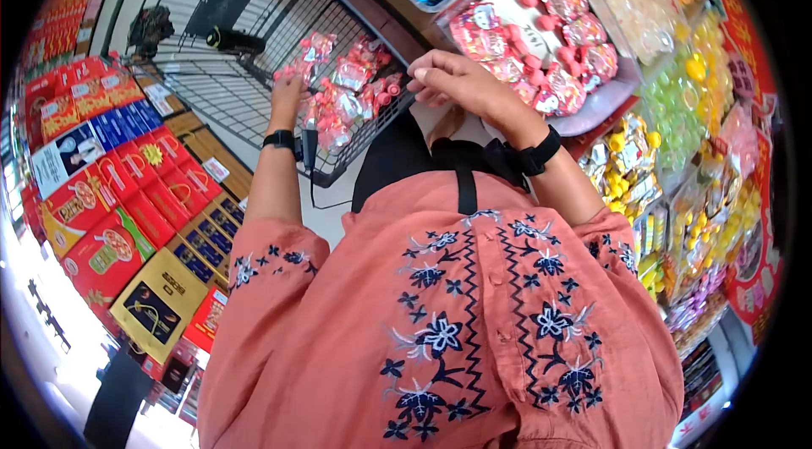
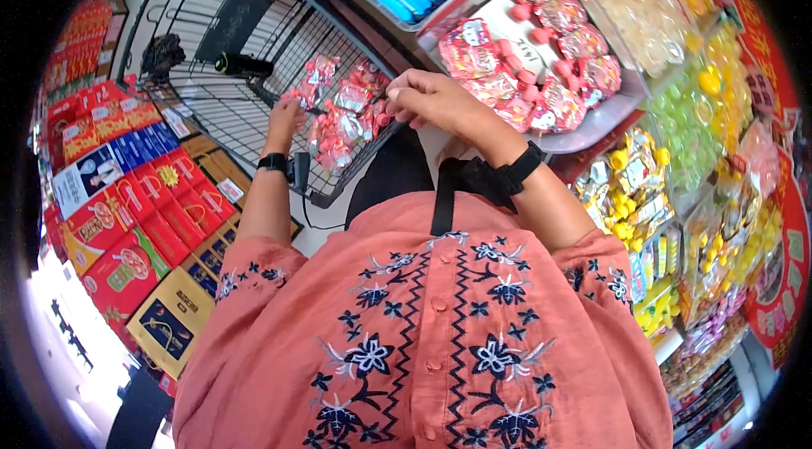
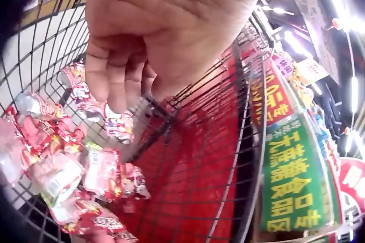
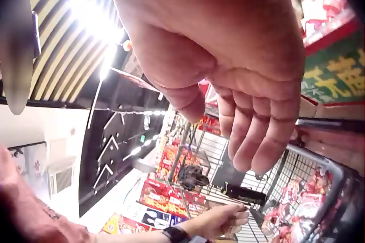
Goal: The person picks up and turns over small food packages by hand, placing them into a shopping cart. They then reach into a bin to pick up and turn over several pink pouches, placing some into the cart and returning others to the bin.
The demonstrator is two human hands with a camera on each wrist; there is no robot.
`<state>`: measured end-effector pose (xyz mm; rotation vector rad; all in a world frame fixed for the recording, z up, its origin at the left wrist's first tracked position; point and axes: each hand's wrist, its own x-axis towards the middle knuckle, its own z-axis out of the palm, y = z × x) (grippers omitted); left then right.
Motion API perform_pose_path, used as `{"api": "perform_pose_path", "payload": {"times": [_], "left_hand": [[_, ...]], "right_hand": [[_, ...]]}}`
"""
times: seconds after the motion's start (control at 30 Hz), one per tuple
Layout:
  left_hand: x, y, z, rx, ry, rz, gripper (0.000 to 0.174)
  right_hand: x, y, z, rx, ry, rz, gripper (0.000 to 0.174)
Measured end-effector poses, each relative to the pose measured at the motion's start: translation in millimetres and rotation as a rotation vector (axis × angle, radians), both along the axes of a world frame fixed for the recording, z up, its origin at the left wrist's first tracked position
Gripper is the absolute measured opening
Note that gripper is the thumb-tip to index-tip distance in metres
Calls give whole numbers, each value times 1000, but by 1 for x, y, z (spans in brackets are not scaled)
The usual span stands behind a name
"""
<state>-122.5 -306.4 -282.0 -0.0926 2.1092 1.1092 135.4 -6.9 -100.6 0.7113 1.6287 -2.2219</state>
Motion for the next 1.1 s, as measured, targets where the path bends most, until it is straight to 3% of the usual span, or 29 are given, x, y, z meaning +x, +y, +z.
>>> {"api": "perform_pose_path", "payload": {"times": [0.1, 0.23, 0.27, 0.4, 0.7, 0.9, 1.1], "left_hand": [[-13, -19, -50, -186, 30, -241, 29], [-18, -40, -92, -459, 393, -640, 38], [-18, -41, -92, -517, 318, -659, 39], [-8, -40, -91, -733, 54, -606, 51], [12, -46, -131, -870, 1, -588, 64], [12, -42, -125, -932, 1, -600, 52], [-15, -53, -92, -824, 70, -454, 48]], "right_hand": [[-20, -11, -15, 11, -73, 76, 36], [-33, -13, -36, -35, -162, 84, 35], [-36, -13, -41, -44, -185, 76, 35], [-44, -16, -55, -131, -240, 37, 33], [-54, -30, -79, -154, -282, 78, 32], [-51, -31, -81, -130, -311, 91, 32], [-47, -31, -70, -126, -293, 71, 32]]}}
